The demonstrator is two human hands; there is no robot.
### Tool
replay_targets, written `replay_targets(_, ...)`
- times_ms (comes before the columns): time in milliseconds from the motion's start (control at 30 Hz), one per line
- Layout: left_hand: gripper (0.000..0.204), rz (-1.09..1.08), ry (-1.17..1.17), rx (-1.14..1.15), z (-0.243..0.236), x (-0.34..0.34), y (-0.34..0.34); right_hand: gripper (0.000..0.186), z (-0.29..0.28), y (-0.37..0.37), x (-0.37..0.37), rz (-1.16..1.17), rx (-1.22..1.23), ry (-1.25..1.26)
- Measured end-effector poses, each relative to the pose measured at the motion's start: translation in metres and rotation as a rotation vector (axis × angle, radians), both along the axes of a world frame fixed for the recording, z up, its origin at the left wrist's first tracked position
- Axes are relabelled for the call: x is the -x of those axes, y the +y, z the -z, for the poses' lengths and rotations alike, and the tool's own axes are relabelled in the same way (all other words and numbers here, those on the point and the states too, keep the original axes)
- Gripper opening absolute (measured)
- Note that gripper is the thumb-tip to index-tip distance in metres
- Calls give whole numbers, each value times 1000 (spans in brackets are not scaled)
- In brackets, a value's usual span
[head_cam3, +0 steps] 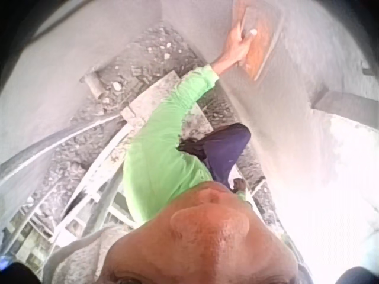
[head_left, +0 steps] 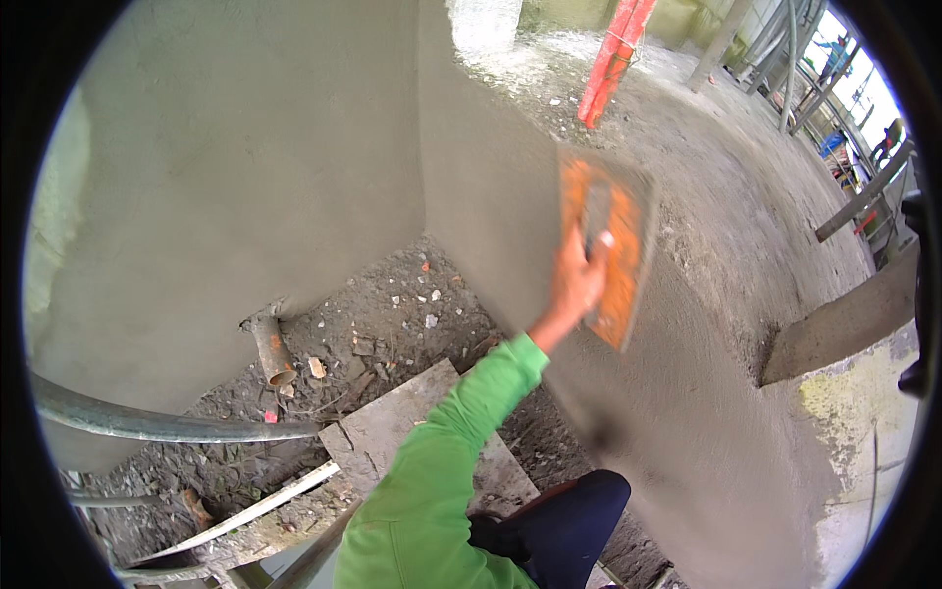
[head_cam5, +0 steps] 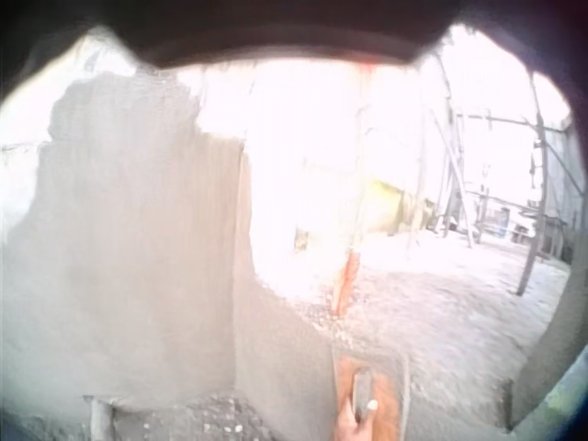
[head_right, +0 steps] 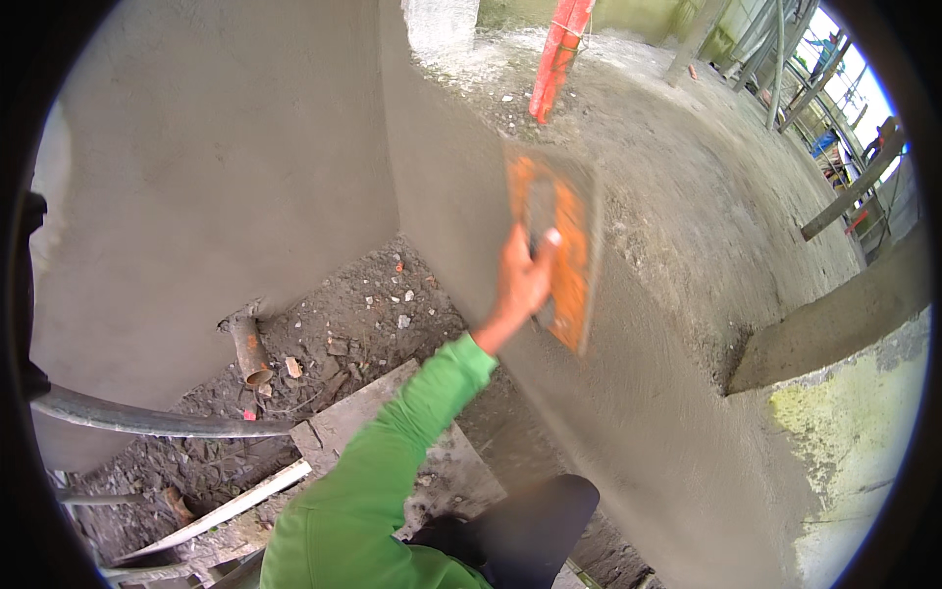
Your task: The person smooths wet cement on a vertical wall using a trowel and a sponge. They repeatedly apply and level the cement, occasionally dipping the sponge into a bucket of water to clean the tool and continue smoothing the surface.
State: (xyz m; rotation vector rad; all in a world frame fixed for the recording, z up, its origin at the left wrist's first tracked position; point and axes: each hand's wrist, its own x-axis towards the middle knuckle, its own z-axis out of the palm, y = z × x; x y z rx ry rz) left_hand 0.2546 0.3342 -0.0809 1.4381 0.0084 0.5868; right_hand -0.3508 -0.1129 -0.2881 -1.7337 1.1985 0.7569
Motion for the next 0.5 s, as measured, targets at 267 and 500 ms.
replay_targets(267,42,27,355,687,121,-128,183,13,3,22,-35,-76,0,-51)
replay_targets(500,47,256,93,474,64,25,-24,10,-4,10,-40,-97,53,-40)
